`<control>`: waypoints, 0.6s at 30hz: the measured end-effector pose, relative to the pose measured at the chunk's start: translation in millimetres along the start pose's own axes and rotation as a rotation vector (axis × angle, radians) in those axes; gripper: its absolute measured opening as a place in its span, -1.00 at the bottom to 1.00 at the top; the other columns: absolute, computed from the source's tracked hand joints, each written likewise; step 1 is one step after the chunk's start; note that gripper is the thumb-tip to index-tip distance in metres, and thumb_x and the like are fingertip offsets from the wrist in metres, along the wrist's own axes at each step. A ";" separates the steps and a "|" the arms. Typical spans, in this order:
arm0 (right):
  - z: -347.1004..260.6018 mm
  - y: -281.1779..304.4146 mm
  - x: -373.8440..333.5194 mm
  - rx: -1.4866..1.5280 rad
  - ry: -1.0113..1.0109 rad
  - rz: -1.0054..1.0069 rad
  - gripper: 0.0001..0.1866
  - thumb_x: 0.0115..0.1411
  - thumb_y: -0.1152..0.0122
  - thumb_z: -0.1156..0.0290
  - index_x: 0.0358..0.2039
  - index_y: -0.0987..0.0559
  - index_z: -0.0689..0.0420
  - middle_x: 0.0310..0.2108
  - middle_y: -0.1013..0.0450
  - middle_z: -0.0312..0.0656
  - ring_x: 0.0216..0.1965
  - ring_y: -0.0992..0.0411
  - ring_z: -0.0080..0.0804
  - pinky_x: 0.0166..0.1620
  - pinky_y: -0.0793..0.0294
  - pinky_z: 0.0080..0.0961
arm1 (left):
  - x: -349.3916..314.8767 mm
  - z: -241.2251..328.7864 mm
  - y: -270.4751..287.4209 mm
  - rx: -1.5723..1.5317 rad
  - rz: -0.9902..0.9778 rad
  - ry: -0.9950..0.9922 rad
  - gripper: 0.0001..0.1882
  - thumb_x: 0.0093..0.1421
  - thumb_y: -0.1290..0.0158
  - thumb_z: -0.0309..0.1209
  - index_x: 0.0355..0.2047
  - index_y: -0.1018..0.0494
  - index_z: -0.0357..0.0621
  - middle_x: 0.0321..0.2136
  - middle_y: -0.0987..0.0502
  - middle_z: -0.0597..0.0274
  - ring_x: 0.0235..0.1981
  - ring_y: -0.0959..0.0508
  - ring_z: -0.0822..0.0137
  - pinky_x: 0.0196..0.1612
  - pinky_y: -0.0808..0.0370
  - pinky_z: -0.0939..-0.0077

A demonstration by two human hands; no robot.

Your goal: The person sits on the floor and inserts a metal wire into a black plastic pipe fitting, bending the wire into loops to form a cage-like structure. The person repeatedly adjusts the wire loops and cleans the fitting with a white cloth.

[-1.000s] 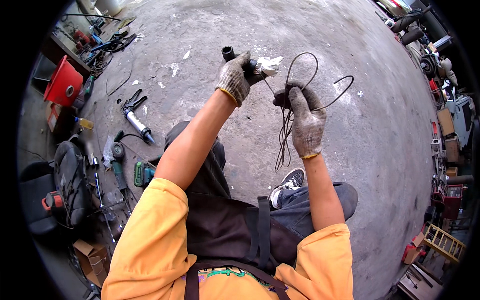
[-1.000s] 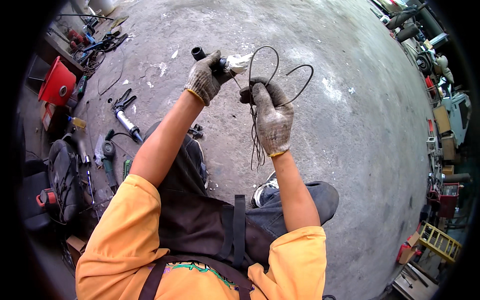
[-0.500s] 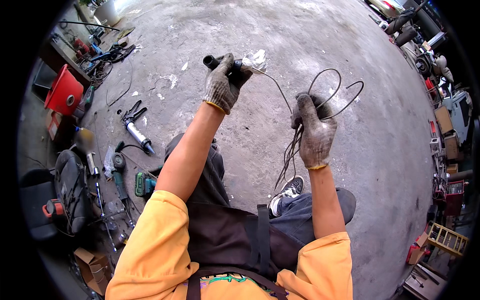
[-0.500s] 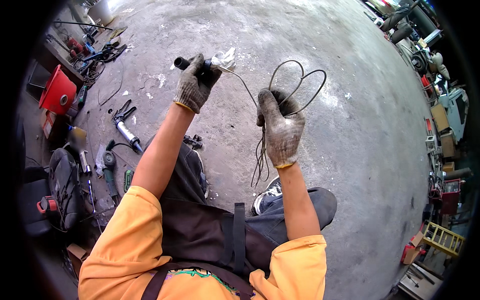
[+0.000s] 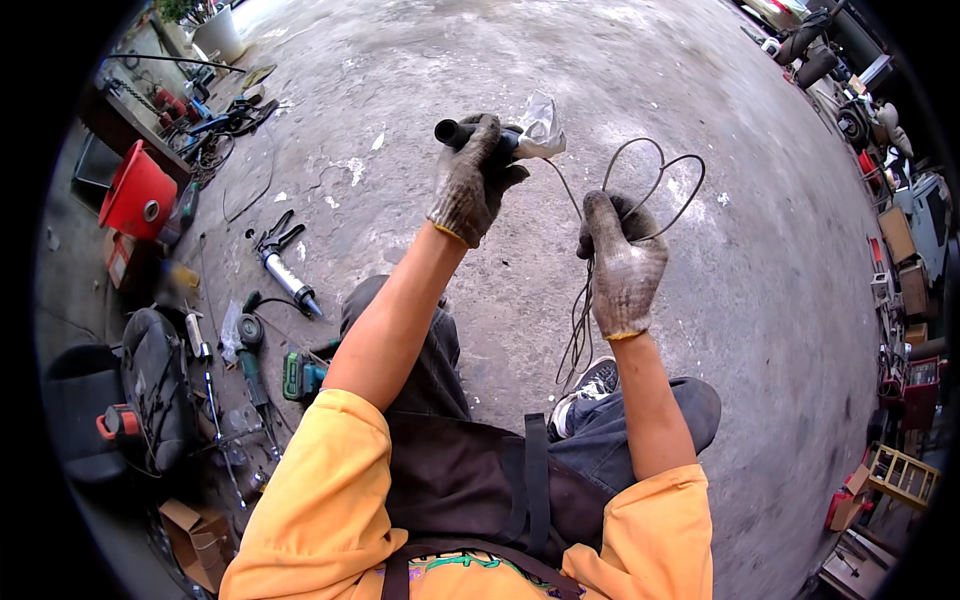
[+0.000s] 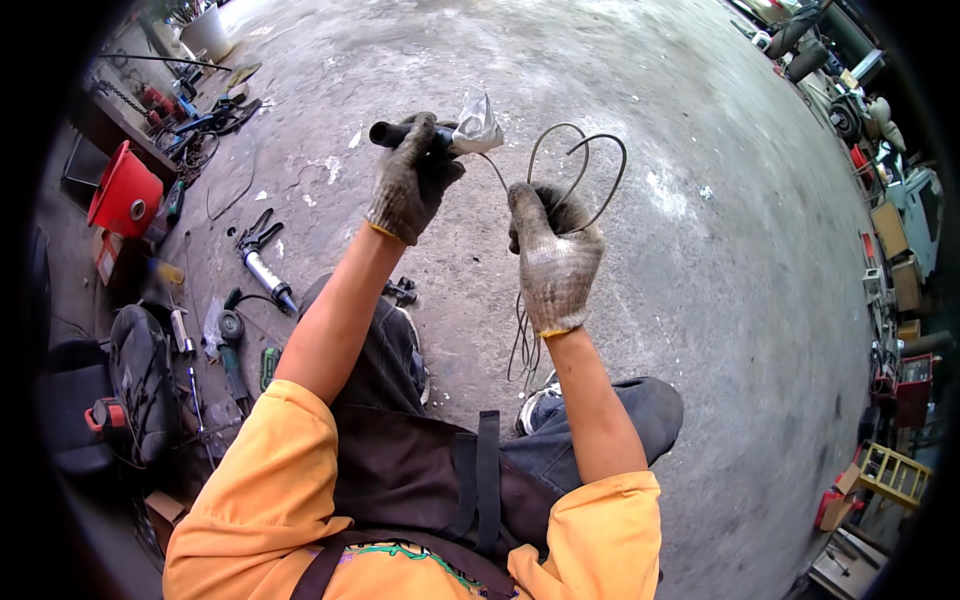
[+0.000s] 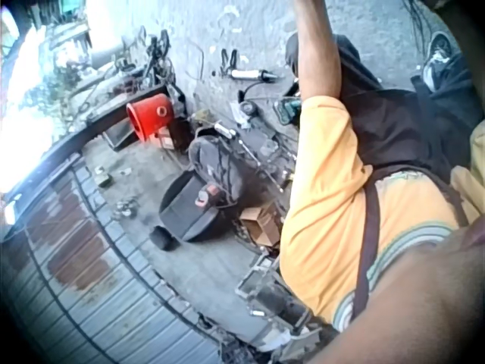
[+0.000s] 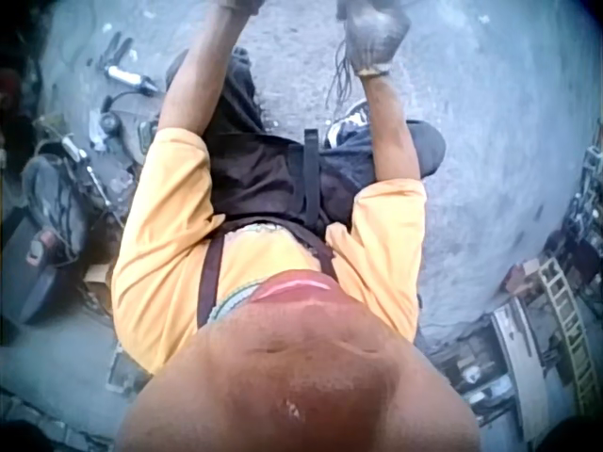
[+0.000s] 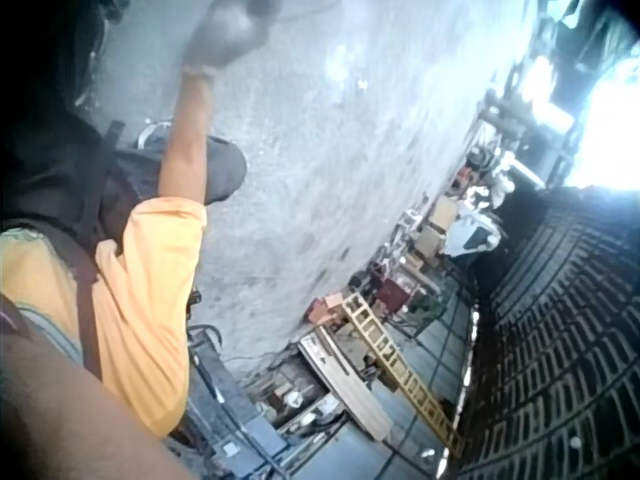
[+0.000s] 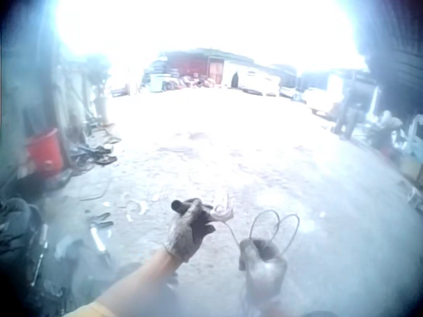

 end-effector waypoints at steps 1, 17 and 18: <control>1.7 -0.1 1.3 0.009 0.005 0.000 -0.90 0.24 -0.34 0.45 -0.29 -0.65 0.21 -0.54 -0.51 -0.35 -0.57 -0.39 -0.67 -0.50 -0.38 -0.65 | -1.6 -1.8 -2.7 -0.014 -0.008 0.010 -0.71 0.33 -0.14 -0.24 -0.02 -0.41 -0.03 -0.34 -0.56 0.23 -0.42 -0.62 0.31 -0.37 -0.66 0.36; 16.1 32.8 35.3 0.454 -0.271 0.157 -0.83 0.24 -0.26 0.30 -0.42 -0.49 0.06 -0.69 -0.21 -0.45 -0.72 -0.14 -0.57 -0.51 -0.38 -0.47 | -10.3 -33.6 -34.9 -0.404 -0.410 0.305 -0.82 0.28 0.00 -0.29 -0.40 -0.40 -0.11 -0.50 -0.38 0.28 -0.48 -0.35 0.39 -0.35 -0.32 0.49; 14.7 42.4 42.5 0.469 -0.247 0.170 -0.82 0.25 -0.24 0.30 -0.43 -0.47 0.05 -0.69 -0.20 -0.46 -0.72 -0.13 -0.57 -0.49 -0.40 -0.45 | -8.0 -33.2 -30.9 -0.435 -0.340 0.279 -0.86 0.26 -0.01 -0.36 -0.43 -0.39 -0.12 -0.51 -0.38 0.25 -0.48 -0.35 0.37 -0.34 -0.33 0.46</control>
Point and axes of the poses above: each hand's wrist, its own x-axis towards the middle knuckle, its own y-axis out of the back of the hand, z = x × y, the point moved 6 cm from there along x, towards the middle knuckle
